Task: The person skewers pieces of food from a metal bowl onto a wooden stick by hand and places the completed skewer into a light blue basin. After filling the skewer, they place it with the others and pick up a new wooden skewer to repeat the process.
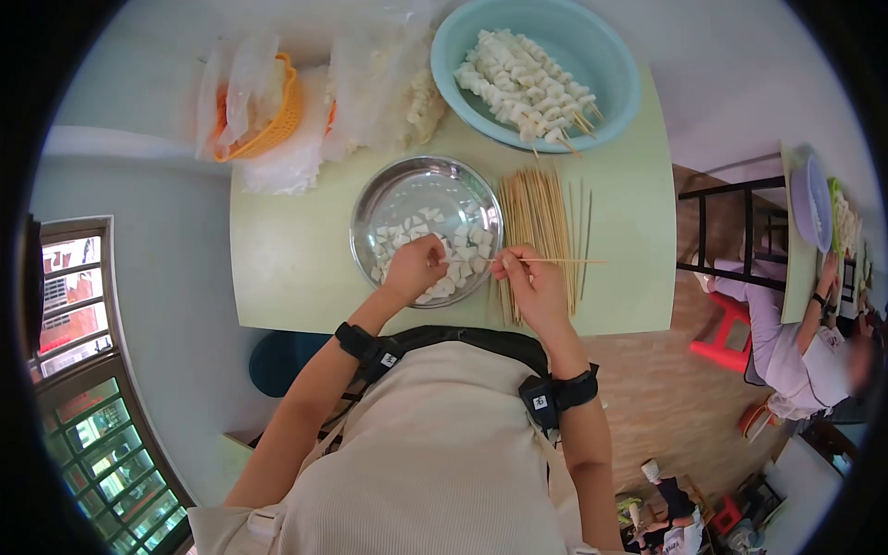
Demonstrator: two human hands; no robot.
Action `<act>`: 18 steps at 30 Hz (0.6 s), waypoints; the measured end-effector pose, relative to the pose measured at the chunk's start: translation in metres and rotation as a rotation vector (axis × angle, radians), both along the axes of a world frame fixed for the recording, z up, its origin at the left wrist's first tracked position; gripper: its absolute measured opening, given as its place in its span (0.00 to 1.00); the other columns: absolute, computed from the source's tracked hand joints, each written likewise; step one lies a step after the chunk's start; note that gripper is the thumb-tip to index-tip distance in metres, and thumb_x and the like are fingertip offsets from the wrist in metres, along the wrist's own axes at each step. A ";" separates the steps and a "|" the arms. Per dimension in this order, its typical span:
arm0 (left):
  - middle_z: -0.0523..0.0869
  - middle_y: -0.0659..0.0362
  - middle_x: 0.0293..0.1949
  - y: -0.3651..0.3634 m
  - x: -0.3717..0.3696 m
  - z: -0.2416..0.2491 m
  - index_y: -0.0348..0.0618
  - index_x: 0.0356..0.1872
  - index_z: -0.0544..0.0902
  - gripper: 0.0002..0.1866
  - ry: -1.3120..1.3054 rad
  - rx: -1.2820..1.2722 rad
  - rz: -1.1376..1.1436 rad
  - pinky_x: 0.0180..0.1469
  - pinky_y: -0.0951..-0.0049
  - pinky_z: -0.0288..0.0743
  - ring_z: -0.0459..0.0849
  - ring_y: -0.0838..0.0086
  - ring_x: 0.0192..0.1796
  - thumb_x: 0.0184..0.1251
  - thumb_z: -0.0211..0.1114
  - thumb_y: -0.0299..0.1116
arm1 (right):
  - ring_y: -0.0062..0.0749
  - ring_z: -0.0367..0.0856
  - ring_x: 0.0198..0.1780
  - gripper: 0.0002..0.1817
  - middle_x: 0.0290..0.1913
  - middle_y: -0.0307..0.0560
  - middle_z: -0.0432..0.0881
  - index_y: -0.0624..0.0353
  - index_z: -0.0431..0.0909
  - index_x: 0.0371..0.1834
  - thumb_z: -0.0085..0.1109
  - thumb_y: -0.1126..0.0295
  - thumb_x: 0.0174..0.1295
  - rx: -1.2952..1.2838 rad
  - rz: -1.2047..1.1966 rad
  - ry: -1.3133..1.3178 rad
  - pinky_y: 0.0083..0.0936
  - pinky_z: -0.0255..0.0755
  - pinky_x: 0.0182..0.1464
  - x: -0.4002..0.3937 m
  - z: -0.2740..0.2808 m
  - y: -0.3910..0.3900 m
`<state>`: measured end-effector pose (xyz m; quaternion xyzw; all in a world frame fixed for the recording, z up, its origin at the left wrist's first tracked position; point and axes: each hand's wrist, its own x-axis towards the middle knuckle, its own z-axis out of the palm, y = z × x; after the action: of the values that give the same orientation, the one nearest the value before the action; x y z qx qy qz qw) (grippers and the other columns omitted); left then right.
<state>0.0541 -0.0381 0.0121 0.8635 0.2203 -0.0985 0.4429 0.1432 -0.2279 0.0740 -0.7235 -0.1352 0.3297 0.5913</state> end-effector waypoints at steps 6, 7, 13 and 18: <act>0.82 0.56 0.30 0.012 -0.010 0.005 0.32 0.35 0.77 0.11 -0.080 -0.523 0.350 0.37 0.80 0.74 0.81 0.77 0.33 0.50 0.65 0.24 | 0.22 0.78 0.33 0.09 0.30 0.44 0.81 0.65 0.74 0.37 0.45 0.71 0.64 0.099 -0.001 -0.155 0.18 0.71 0.40 -0.007 0.010 0.008; 0.82 0.56 0.30 0.012 -0.011 0.008 0.32 0.35 0.77 0.11 -0.081 -0.521 0.358 0.37 0.80 0.74 0.81 0.77 0.33 0.50 0.65 0.24 | 0.22 0.78 0.34 0.09 0.30 0.44 0.81 0.65 0.74 0.37 0.45 0.71 0.64 0.122 0.015 -0.209 0.18 0.71 0.40 -0.009 0.013 0.012; 0.82 0.54 0.31 0.010 -0.011 0.014 0.30 0.35 0.77 0.11 -0.143 -0.545 0.409 0.38 0.80 0.75 0.82 0.76 0.34 0.50 0.64 0.23 | 0.30 0.79 0.31 0.07 0.29 0.45 0.80 0.63 0.75 0.35 0.49 0.71 0.61 0.016 0.084 -0.397 0.20 0.71 0.35 -0.010 0.026 0.020; 0.82 0.54 0.30 0.009 -0.011 0.016 0.30 0.34 0.76 0.10 -0.150 -0.529 0.432 0.37 0.80 0.75 0.82 0.76 0.33 0.50 0.65 0.22 | 0.39 0.79 0.30 0.05 0.29 0.49 0.80 0.62 0.76 0.34 0.54 0.72 0.57 -0.038 0.163 -0.627 0.25 0.72 0.33 -0.012 0.028 0.023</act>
<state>0.0432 -0.0295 0.0277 0.6572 0.3316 0.0073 0.6768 0.1317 -0.2054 0.1020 -0.7874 -0.3623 0.1395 0.4788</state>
